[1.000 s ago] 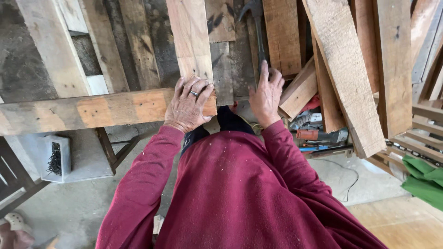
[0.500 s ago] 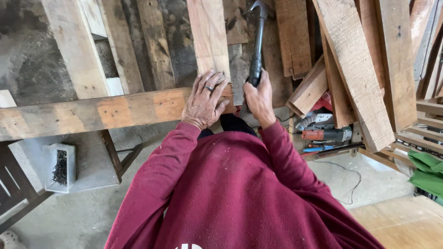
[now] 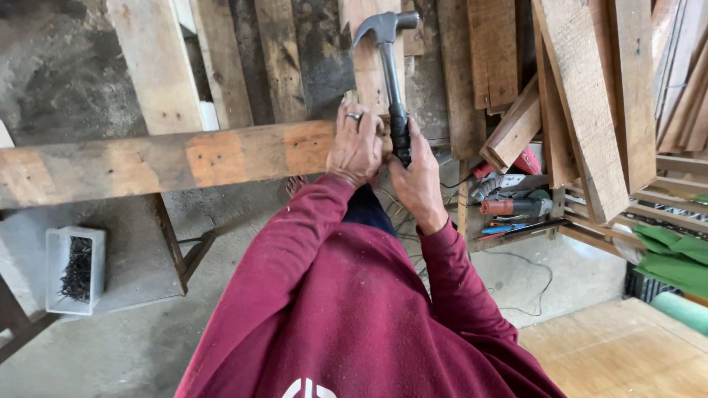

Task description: The person organizes and stacks various pieces of lumber and wooden blocks in a workshop. They pick up planks from the floor and a workbench, inspect them, and arrange them into neat piles. The person also handles a container of nails and a hammer.

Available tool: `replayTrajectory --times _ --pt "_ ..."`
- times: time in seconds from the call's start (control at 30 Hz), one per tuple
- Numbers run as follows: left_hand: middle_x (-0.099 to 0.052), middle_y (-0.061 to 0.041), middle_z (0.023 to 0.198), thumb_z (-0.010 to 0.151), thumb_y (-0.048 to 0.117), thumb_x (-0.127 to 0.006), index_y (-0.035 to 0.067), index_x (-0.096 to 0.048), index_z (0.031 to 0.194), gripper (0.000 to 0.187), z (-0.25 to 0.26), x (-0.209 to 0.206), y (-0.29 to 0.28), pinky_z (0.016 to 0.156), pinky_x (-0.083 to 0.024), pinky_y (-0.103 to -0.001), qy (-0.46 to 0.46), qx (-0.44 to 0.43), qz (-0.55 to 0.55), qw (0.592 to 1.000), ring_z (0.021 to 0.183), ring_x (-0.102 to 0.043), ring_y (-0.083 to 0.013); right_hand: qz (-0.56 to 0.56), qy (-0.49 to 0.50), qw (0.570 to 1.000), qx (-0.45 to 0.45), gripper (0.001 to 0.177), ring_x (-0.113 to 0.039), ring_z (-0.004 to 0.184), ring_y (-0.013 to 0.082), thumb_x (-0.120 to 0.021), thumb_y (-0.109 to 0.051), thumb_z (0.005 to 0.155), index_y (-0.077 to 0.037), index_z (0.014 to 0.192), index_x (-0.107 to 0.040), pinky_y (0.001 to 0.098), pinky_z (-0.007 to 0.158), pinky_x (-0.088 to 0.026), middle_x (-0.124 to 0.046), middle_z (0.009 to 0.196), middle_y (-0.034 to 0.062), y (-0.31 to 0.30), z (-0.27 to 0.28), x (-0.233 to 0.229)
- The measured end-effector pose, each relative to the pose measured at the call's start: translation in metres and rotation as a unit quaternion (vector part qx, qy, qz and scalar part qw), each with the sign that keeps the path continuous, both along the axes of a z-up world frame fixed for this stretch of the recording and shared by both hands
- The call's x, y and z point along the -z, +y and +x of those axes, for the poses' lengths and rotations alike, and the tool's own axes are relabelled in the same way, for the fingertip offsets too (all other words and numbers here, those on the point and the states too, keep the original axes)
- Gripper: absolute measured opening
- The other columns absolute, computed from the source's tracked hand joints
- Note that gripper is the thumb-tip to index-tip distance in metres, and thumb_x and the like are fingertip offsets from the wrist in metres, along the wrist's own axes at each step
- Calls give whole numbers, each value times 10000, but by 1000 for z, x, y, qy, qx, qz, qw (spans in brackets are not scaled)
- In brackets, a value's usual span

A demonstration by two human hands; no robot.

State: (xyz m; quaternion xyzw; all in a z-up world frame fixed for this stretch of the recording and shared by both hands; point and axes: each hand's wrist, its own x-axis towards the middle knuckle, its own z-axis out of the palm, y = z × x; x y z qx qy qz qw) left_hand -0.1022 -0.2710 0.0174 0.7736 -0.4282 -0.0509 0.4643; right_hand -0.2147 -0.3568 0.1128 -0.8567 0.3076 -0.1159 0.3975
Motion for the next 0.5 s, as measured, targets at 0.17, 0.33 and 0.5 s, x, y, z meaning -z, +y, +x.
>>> replayTrajectory --times 0.17,0.33,0.5 --pt "-546 -204 1251 795 95 -671 88 -631 1142 349 2 -3 -4 1151 -367 -518 38 0 -19 999 1263 -472 -438 -125 127 984 -9 681 -575 1131 470 -713 -96 891 -9 1512 -446 504 932 -475 -564 1244 288 24 8 -20" --pt "-552 -158 1291 804 129 -738 115 -596 1192 413 -17 -31 38 1102 -453 -464 49 -17 -175 983 1263 -513 -381 -191 -81 966 -157 338 -583 1216 406 -674 -51 1008 7 1336 -613 469 1059 -488 -595 1302 228 61 -6 -62" --pt "-648 -124 1144 786 112 -744 143 -644 1136 366 -51 -36 154 916 -536 -440 149 -151 -55 976 1077 -636 -362 -51 -83 920 -380 236 -654 986 383 -671 -51 972 18 1195 -640 436 881 -528 -665 1086 220 109 10 -36"
